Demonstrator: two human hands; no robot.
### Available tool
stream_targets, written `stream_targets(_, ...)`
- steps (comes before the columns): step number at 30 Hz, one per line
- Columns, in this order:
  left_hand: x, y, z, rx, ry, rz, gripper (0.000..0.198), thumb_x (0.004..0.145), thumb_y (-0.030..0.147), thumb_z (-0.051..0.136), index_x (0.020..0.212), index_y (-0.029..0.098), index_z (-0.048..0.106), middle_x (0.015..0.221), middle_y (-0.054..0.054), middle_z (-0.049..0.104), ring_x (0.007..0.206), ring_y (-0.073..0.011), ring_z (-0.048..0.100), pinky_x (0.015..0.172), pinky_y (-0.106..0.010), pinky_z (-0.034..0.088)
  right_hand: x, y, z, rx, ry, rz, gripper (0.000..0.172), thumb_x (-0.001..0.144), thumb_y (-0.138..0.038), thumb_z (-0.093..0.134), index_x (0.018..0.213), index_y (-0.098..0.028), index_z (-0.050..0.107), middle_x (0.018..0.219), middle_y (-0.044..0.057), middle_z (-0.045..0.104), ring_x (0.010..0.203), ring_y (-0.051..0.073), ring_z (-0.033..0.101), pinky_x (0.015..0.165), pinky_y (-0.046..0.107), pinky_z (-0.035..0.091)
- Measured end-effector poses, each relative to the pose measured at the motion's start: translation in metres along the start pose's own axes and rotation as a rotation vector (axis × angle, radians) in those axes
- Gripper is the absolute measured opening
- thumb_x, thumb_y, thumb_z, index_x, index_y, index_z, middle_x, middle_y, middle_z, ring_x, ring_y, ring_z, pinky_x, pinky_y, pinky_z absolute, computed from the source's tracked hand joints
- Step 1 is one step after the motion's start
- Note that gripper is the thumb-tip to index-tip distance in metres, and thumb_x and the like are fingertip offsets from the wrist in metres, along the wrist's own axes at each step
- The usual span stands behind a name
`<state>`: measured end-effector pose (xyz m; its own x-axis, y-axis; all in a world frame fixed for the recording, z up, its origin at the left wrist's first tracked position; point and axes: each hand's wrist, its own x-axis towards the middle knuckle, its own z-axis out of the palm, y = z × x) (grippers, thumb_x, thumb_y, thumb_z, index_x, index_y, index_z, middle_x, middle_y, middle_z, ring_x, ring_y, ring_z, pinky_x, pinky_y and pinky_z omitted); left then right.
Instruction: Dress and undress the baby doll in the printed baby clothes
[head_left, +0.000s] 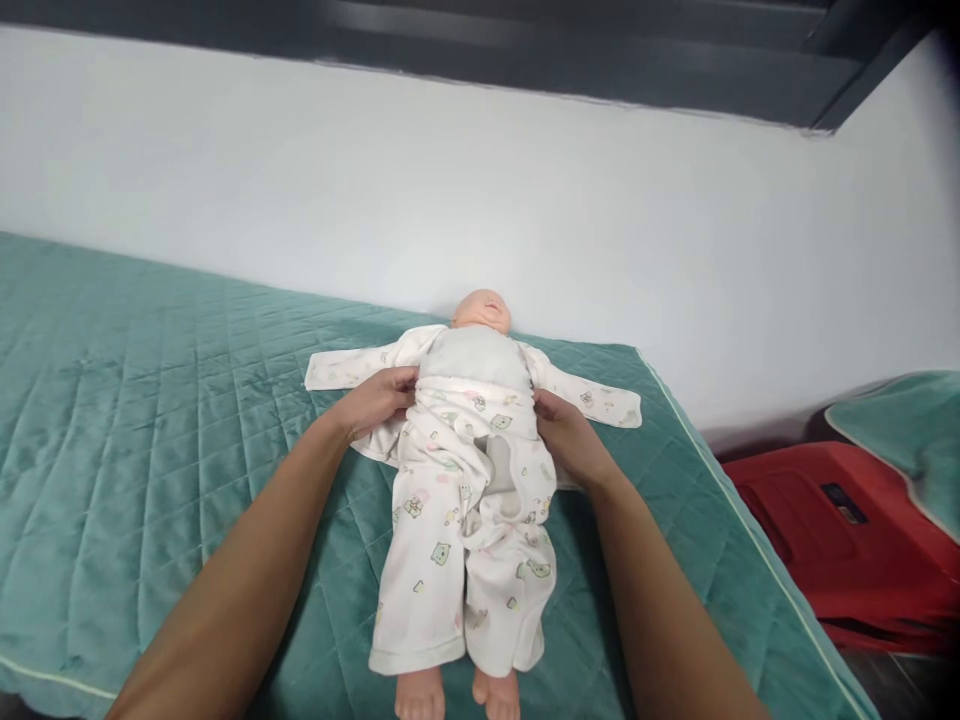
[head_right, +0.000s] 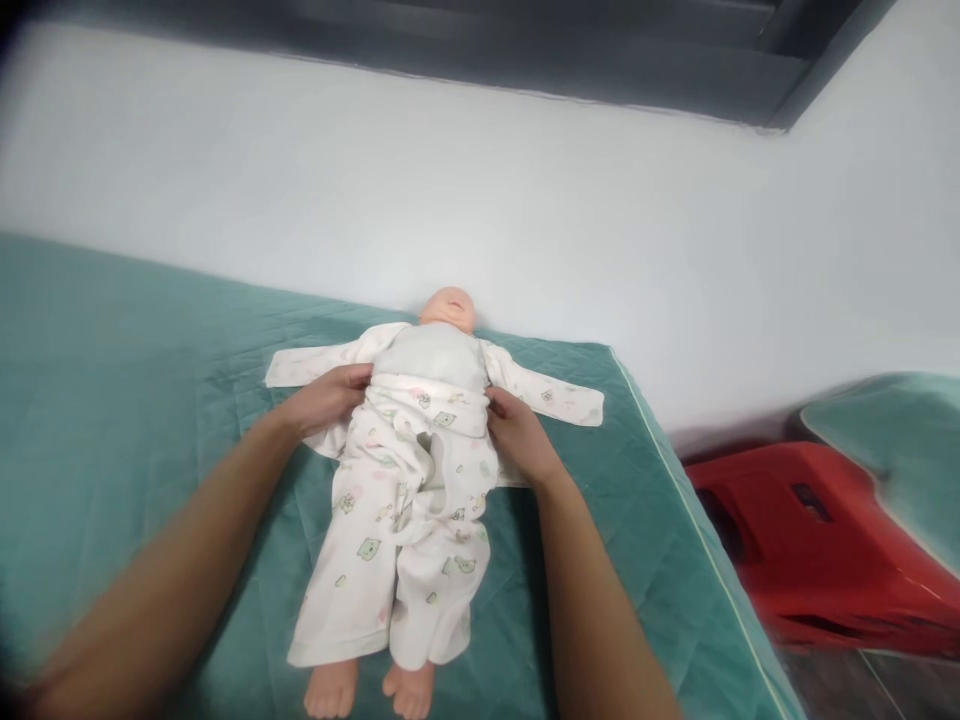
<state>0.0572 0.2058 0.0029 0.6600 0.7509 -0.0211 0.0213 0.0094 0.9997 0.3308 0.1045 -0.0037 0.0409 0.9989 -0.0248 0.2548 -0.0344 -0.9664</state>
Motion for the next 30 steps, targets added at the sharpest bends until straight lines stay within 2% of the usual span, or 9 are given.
stream_targets(6, -0.002, 0.004, 0.005, 0.145, 0.104, -0.006, 0.014, 0.068, 0.021, 0.056, 0.077, 0.017, 0.066, 0.069, -0.001, 0.065, 0.07, -0.019, 0.061, 0.066, -0.03, 0.048, 0.0, 0.005, -0.004, -0.133, 0.08, -0.02, 0.014, 0.082, -0.03, 0.053, 0.091, -0.022, 0.06, 0.081, -0.001, 0.067, 0.075, 0.017, 0.059, 0.064, 0.027, 0.043)
stream_targets(12, 0.003, 0.001, 0.005, 0.441, 0.361, 0.046, 0.006, 0.068, 0.018, 0.055, 0.072, 0.018, 0.058, 0.075, 0.001, 0.063, 0.073, -0.0165, 0.057, 0.066, -0.027, 0.043, 0.003, 0.004, -0.002, -0.372, 0.253, -0.056, 0.016, 0.077, -0.02, 0.05, 0.091, -0.022, 0.058, 0.084, 0.001, 0.066, 0.079, 0.019, 0.06, 0.073, 0.032, 0.045)
stream_targets(14, 0.005, 0.0, 0.004, 0.5, 0.44, 0.081, 0.006, 0.071, 0.02, 0.054, 0.074, 0.019, 0.059, 0.077, 0.0, 0.064, 0.075, -0.0163, 0.057, 0.069, -0.027, 0.043, 0.004, 0.003, 0.001, -0.418, 0.293, -0.089, 0.015, 0.077, -0.019, 0.049, 0.09, -0.022, 0.057, 0.083, 0.002, 0.065, 0.079, 0.019, 0.059, 0.076, 0.034, 0.046)
stream_targets(18, 0.0, 0.007, 0.009, 0.422, 0.605, 0.176, 0.018, 0.081, 0.031, 0.055, 0.092, 0.02, 0.065, 0.089, -0.001, 0.067, 0.081, -0.0164, 0.059, 0.073, -0.027, 0.045, -0.001, -0.009, 0.006, -0.34, 0.489, -0.207, 0.01, 0.081, -0.027, 0.055, 0.09, -0.023, 0.056, 0.092, 0.005, 0.062, 0.087, 0.02, 0.059, 0.082, 0.037, 0.049)
stream_targets(20, -0.004, 0.014, 0.015, 0.426, 0.565, 0.245, 0.021, 0.083, 0.037, 0.058, 0.093, 0.021, 0.067, 0.096, -0.002, 0.066, 0.087, -0.0174, 0.059, 0.076, -0.027, 0.046, -0.005, -0.018, 0.009, -0.264, 0.473, -0.298, 0.012, 0.083, -0.033, 0.06, 0.09, -0.024, 0.058, 0.097, 0.005, 0.06, 0.093, 0.021, 0.057, 0.086, 0.038, 0.049)
stream_targets(23, -0.008, 0.021, 0.021, 0.505, 0.377, 0.33, 0.021, 0.083, 0.04, 0.063, 0.091, 0.021, 0.07, 0.097, -0.004, 0.064, 0.091, -0.0196, 0.057, 0.083, -0.03, 0.046, -0.008, -0.03, 0.012, -0.254, 0.276, -0.391, 0.013, 0.084, -0.037, 0.064, 0.091, -0.026, 0.061, 0.102, 0.005, 0.058, 0.095, 0.021, 0.055, 0.089, 0.038, 0.048)
stream_targets(26, -0.007, 0.024, 0.02, 0.599, 0.248, 0.365, 0.022, 0.08, 0.041, 0.068, 0.093, 0.023, 0.07, 0.103, -0.005, 0.06, 0.103, -0.0225, 0.053, 0.095, -0.034, 0.042, -0.005, -0.038, 0.009, -0.334, 0.133, -0.415, 0.015, 0.084, -0.038, 0.066, 0.092, -0.026, 0.062, 0.104, 0.005, 0.056, 0.099, 0.022, 0.053, 0.091, 0.038, 0.045)
stream_targets(30, -0.005, 0.027, 0.017, 0.681, 0.167, 0.366, 0.02, 0.077, 0.041, 0.072, 0.086, 0.024, 0.067, 0.11, -0.005, 0.056, 0.112, -0.0249, 0.047, 0.101, -0.038, 0.038, 0.0, -0.046, 0.0, -0.437, -0.04, -0.392, 0.02, 0.081, -0.04, 0.071, 0.086, -0.025, 0.058, 0.103, 0.004, 0.053, 0.099, 0.022, 0.052, 0.091, 0.037, 0.043)
